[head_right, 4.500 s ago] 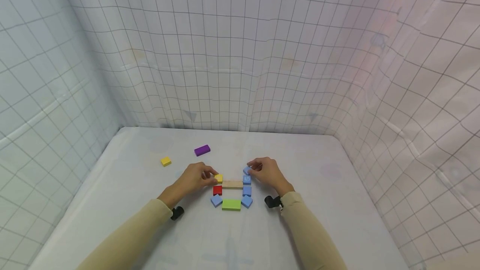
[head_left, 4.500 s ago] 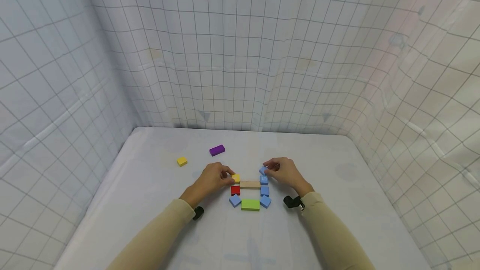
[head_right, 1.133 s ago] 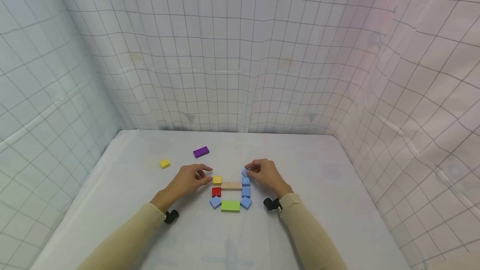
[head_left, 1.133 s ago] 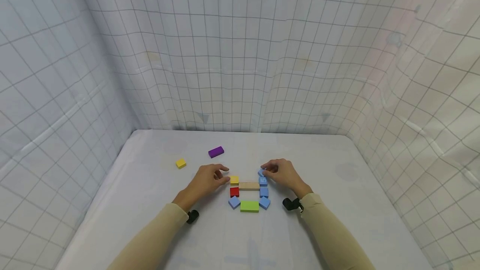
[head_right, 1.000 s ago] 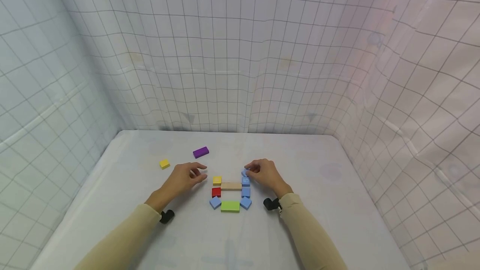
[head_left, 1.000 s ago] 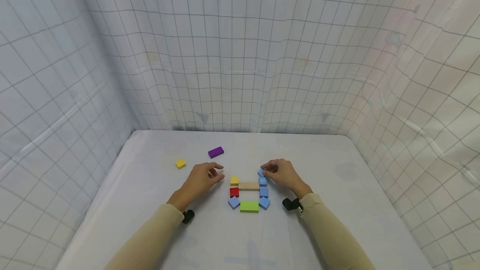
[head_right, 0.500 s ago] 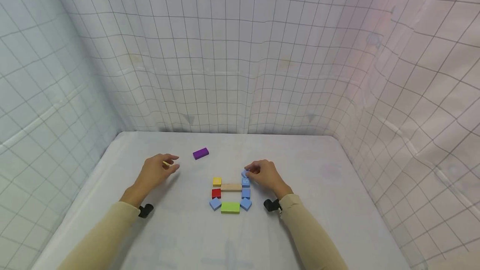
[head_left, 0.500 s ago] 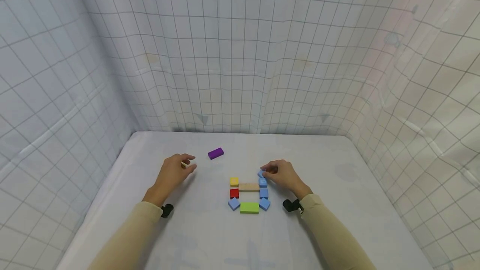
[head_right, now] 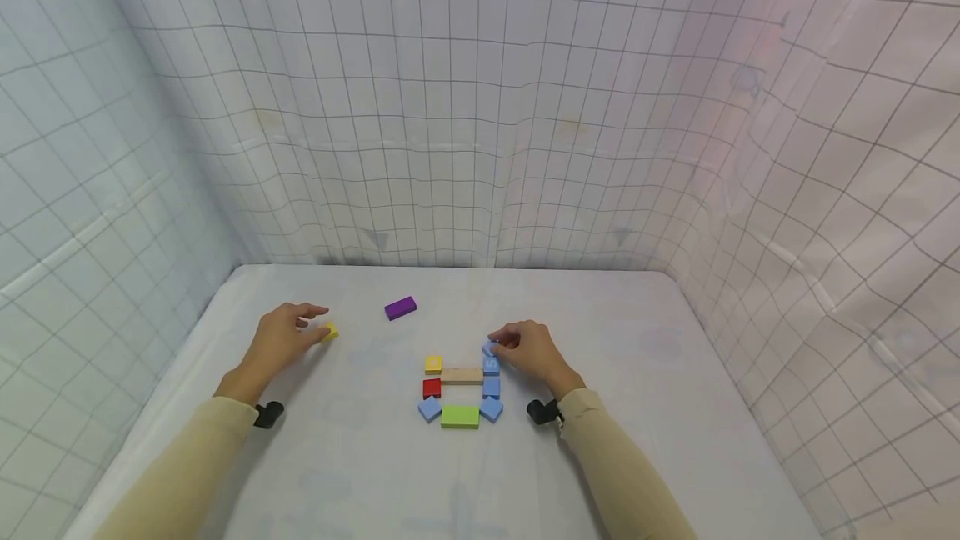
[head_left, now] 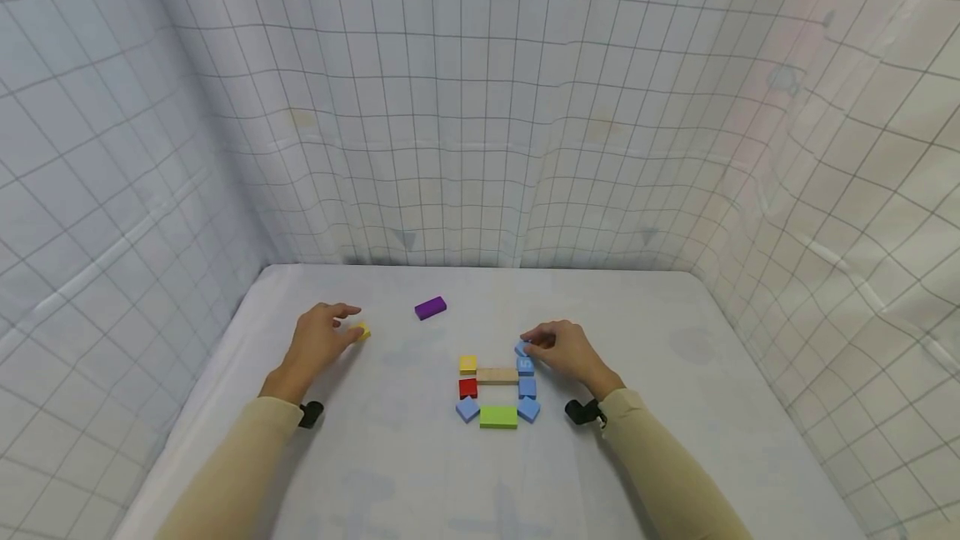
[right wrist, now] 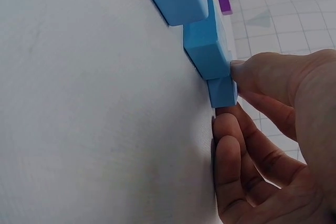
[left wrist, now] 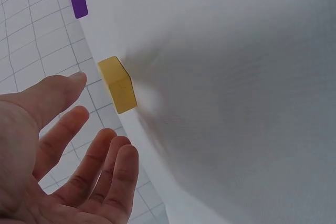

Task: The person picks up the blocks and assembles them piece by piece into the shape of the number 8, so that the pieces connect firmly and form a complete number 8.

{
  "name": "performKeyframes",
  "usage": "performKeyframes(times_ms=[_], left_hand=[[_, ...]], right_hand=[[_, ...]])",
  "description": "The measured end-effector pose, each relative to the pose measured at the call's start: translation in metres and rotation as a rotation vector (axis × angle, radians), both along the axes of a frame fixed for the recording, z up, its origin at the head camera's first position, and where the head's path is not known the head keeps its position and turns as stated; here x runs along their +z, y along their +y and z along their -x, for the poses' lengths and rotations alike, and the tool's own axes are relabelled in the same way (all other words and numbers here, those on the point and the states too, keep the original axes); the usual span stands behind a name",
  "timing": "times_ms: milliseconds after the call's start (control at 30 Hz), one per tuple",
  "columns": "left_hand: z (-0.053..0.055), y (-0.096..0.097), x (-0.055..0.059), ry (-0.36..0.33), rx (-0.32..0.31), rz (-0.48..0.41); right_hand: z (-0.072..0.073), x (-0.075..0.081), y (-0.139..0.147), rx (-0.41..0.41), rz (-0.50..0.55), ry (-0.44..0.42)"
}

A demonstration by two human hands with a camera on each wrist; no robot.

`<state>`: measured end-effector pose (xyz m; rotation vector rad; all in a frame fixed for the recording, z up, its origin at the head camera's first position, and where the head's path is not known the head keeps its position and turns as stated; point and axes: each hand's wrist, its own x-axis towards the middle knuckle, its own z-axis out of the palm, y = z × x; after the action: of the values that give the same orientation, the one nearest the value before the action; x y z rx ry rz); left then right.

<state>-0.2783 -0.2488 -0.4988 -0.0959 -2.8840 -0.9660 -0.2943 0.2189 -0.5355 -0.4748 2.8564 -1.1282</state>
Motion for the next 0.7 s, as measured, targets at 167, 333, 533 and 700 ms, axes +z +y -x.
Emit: performKeyframes(times_ms=[167, 333, 533, 700], left_hand=[[0.0017, -0.002, -0.0017, -0.047, 0.001, -0.01], [0.0031, -0.0037, -0.0053, -0.05, -0.015, -0.003], [0.0044, -0.0061, -0.0085, -0.073, -0.012, -0.005], [0.0055, -0.0052, -0.0096, -0.078, -0.003, 0.011]], right_hand=[[-0.0008, 0.0015, 0.0008, 0.006, 0.003, 0.012], [0.0, 0.003, 0.0001, -0.002, -0.003, 0.009], [0.001, 0.0008, 0.0005, -0.004, -0.014, -0.001], [0.0015, -0.0011, 0.0019, -0.005, -0.017, 0.006]])
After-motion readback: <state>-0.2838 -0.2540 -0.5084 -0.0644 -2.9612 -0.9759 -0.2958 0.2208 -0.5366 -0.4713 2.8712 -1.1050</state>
